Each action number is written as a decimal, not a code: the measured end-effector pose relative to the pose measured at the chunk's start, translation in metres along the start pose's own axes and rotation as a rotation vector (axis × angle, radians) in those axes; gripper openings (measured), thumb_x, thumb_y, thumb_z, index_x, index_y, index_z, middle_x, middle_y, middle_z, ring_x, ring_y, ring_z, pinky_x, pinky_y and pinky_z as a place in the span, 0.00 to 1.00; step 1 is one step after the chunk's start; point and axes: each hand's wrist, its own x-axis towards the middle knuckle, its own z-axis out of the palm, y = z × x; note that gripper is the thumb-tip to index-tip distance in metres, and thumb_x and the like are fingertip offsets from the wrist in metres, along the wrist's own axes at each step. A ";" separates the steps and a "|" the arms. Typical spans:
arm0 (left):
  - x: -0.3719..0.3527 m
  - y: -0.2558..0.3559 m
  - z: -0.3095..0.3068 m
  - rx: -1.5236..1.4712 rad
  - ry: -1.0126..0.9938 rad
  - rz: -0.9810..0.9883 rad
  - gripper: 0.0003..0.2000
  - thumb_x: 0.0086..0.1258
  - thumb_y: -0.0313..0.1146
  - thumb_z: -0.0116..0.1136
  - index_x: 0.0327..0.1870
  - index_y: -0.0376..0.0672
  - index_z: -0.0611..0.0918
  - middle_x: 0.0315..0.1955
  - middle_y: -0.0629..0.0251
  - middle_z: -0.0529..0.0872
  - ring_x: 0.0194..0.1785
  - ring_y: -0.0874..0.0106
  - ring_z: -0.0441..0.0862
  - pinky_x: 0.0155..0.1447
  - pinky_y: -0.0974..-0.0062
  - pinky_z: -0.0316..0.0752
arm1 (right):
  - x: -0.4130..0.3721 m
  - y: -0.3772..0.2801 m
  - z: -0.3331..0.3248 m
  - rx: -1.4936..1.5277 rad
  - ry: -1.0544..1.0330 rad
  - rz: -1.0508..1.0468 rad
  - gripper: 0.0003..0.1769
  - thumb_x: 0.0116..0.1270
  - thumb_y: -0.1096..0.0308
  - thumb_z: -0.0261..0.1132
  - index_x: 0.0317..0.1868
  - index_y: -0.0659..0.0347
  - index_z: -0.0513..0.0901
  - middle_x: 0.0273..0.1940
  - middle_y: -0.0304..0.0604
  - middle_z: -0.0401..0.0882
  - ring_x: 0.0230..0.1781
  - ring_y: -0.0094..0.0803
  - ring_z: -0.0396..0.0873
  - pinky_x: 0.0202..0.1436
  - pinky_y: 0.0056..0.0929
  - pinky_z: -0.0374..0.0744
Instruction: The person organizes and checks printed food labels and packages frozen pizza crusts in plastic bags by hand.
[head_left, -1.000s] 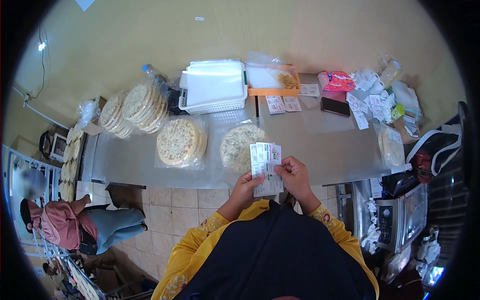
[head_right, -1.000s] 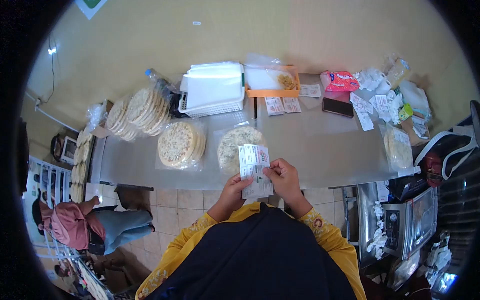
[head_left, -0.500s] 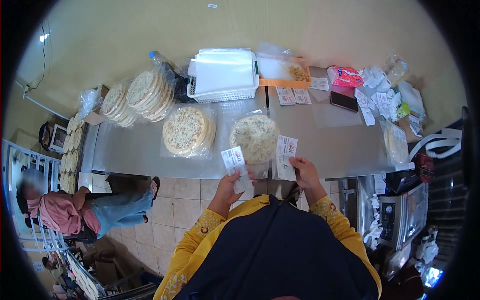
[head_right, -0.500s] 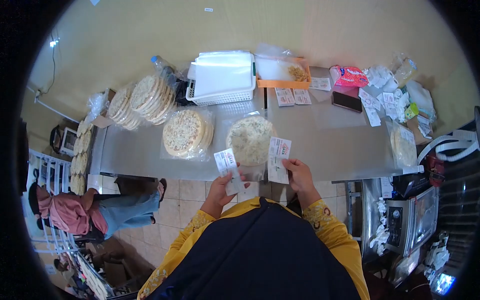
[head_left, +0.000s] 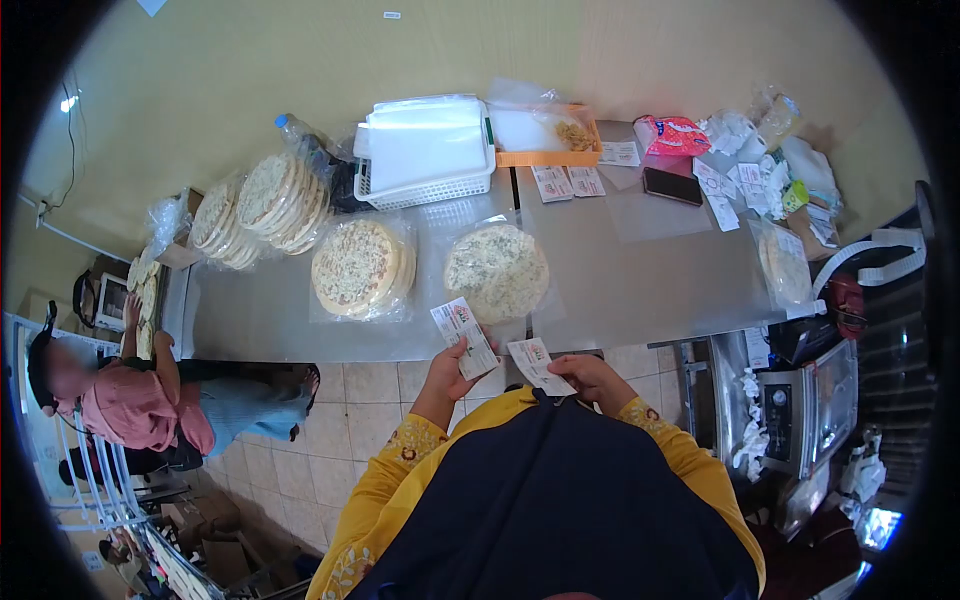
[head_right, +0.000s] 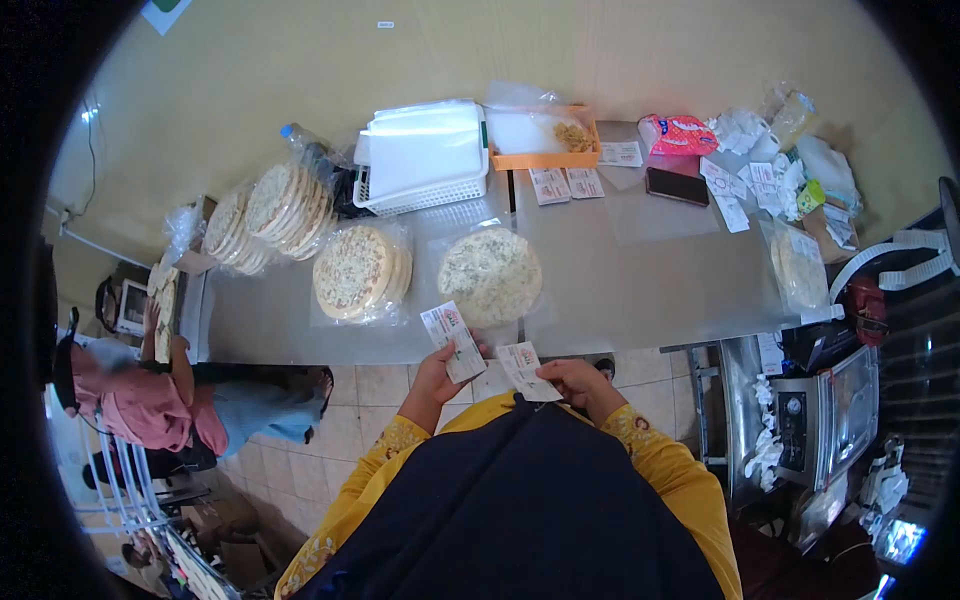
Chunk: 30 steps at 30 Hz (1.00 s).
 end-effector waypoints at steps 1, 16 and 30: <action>-0.003 0.001 0.005 -0.001 0.000 0.022 0.19 0.72 0.38 0.44 0.60 0.40 0.67 0.55 0.60 0.74 0.55 0.58 0.74 0.59 0.52 0.69 | 0.002 0.001 0.001 -0.033 -0.001 0.014 0.08 0.60 0.71 0.65 0.38 0.64 0.79 0.28 0.41 0.79 0.20 0.25 0.74 0.22 0.22 0.74; -0.035 -0.006 0.087 -0.014 -0.118 0.103 0.19 0.73 0.40 0.42 0.60 0.42 0.67 0.54 0.66 0.74 0.51 0.67 0.76 0.55 0.60 0.72 | 0.059 -0.042 0.076 0.398 0.201 -0.477 0.05 0.63 0.71 0.59 0.39 0.60 0.74 0.30 0.42 0.74 0.26 0.30 0.76 0.24 0.28 0.76; -0.041 -0.017 0.050 0.060 0.017 -0.075 0.20 0.74 0.38 0.38 0.62 0.37 0.64 0.57 0.57 0.72 0.55 0.59 0.74 0.60 0.57 0.69 | 0.071 -0.026 0.065 0.065 -0.163 -0.327 0.14 0.62 0.75 0.56 0.49 0.64 0.72 0.41 0.47 0.78 0.43 0.39 0.79 0.46 0.39 0.80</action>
